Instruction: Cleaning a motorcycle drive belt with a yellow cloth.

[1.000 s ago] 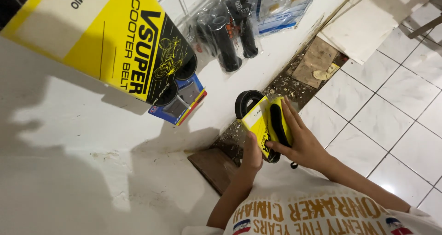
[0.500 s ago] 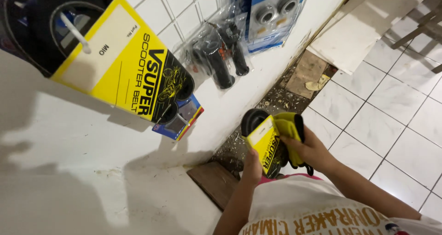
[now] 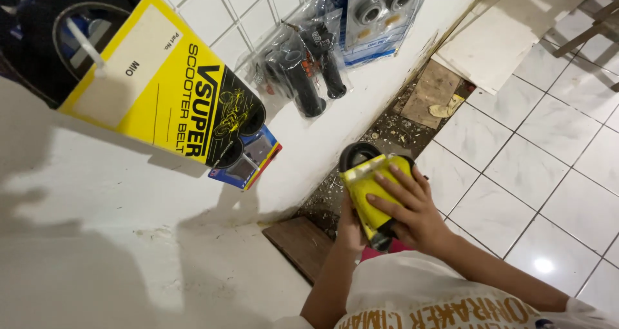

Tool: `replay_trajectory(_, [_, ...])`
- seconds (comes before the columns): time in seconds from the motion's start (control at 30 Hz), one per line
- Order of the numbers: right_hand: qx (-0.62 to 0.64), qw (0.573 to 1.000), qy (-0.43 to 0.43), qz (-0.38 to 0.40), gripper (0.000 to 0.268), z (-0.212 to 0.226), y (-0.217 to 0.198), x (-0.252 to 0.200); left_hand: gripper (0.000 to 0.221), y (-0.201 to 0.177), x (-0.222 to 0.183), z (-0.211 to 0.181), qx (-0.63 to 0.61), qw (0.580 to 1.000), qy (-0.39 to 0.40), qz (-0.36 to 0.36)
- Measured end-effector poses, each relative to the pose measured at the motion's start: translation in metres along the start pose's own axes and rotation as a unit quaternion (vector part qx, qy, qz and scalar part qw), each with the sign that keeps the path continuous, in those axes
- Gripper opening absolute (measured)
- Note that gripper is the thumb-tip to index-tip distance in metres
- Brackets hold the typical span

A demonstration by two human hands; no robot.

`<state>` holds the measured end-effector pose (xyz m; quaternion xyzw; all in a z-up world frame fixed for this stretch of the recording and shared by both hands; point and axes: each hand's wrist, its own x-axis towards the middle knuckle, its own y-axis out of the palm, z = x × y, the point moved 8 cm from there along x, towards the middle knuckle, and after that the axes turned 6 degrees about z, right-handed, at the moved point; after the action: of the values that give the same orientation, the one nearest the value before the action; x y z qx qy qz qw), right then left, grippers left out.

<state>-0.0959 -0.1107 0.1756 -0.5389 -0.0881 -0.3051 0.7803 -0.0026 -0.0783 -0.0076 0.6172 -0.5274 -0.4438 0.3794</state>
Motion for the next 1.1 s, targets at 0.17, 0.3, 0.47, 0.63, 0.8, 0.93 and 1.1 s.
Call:
replay_trajectory(0.17, [0.005, 0.999, -0.014, 0.040, 0.069, 0.014, 0.025, -0.032, 0.084, 0.030, -0.012, -0.026, 0.002, 1.000, 0.021, 0.023])
replay_trajectory(0.3, [-0.015, 0.999, -0.019, 0.028, 0.065, 0.014, 0.038, -0.048, 0.088, 0.037, -0.011, -0.019, -0.015, 0.998, -0.015, 0.061])
replay_trajectory(0.47, [-0.023, 0.999, -0.011, -0.028, 0.063, -0.010, 0.018, -0.037, 0.086, 0.012, -0.002, 0.008, 0.090, 0.993, -0.034, 0.063])
replay_trajectory(0.63, [-0.032, 0.998, 0.006, -0.059, 0.064, -0.023, 0.006, -0.033, 0.078, 0.013, 0.001, 0.015, 0.127, 0.990, 0.001, 0.063])
replay_trajectory(0.8, [-0.009, 0.999, -0.040, -0.025, 0.066, -0.015, 0.023, -0.036, 0.076, -0.008, 0.001, 0.009, 0.038, 0.999, 0.017, 0.006])
replay_trajectory(0.93, [0.045, 0.996, -0.079, 0.015, 0.063, -0.010, 0.013, -0.026, 0.076, -0.013, -0.011, 0.007, 0.027, 0.997, 0.050, -0.055])
replay_trajectory(1.1, [0.130, 0.979, -0.072, 0.141, 0.067, -0.013, 0.012, -0.016, 0.066, 0.012, -0.037, 0.009, -0.027, 0.985, 0.138, -0.101])
